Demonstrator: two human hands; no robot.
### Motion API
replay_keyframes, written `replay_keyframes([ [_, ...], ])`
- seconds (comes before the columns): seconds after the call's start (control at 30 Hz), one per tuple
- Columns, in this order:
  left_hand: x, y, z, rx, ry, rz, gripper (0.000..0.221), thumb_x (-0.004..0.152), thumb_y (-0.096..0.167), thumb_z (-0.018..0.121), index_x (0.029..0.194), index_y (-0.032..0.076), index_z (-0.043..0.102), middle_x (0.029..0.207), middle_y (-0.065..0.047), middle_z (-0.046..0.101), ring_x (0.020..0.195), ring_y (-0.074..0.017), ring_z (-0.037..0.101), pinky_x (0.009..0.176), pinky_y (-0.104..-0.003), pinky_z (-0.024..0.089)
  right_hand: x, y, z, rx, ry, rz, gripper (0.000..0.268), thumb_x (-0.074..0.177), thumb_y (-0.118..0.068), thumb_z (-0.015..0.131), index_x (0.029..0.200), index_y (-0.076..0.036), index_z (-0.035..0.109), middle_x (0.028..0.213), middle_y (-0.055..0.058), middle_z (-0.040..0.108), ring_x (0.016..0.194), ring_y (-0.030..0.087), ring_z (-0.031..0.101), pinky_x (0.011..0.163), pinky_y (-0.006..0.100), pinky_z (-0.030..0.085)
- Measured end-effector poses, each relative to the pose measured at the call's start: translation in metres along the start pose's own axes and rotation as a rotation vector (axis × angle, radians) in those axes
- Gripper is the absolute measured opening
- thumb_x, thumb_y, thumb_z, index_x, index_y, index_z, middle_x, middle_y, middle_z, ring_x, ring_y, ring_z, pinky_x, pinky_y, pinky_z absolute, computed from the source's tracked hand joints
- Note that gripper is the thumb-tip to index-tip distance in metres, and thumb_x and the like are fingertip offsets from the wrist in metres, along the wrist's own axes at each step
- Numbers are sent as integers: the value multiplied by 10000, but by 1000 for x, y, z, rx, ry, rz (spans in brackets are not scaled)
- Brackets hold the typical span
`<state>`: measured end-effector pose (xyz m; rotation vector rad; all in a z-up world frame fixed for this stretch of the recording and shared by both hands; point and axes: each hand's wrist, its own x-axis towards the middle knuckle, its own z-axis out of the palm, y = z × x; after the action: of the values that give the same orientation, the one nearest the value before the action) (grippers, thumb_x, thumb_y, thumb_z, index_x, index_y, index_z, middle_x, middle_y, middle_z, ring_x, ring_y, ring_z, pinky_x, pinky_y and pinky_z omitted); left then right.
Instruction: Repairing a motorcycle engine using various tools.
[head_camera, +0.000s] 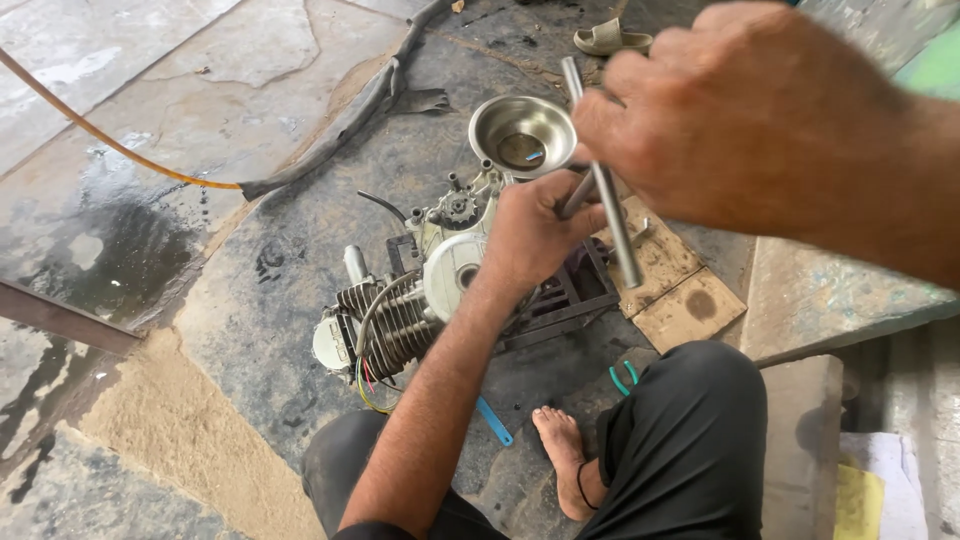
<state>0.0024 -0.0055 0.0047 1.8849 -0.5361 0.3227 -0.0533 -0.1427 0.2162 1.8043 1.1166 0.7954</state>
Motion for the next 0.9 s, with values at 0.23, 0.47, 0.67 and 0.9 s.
replay_keyframes([
  [0.23, -1, -4, 2, -47, -13, -9, 194, 888, 312, 798, 962, 145, 733, 749, 32, 726, 657, -71, 705, 636, -270, 616, -5, 1, 2, -64, 32, -19, 482, 1020, -359, 575, 1472, -193, 590, 1047, 44, 764, 871, 134, 729, 785, 287, 561],
  [0.47, -2, 11, -5, 0, -54, -95, 244, 870, 328, 847, 999, 144, 752, 696, -13, 684, 612, -103, 648, 606, -299, 575, -1, 1, 6, -125, 90, -46, 529, 999, -334, 601, 1515, -231, 548, 1117, 35, 774, 931, 111, 737, 834, 275, 575],
  [0.67, -1, 0, -7, -162, 88, 134, 239, 883, 298, 842, 1021, 126, 750, 808, 31, 741, 703, -62, 688, 650, -300, 588, 0, -12, 12, -139, -33, -140, 385, 962, -368, 586, 1258, -139, 672, 1094, 50, 772, 939, 137, 738, 854, 301, 571],
  [0.9, 0, 11, -7, 21, -53, -136, 252, 841, 303, 871, 977, 124, 757, 679, -2, 683, 591, -109, 627, 575, -340, 545, 4, -2, 14, 26, -210, 0, 606, 1106, -288, 504, 1692, -140, 449, 888, 42, 737, 731, 123, 710, 689, 288, 572],
])
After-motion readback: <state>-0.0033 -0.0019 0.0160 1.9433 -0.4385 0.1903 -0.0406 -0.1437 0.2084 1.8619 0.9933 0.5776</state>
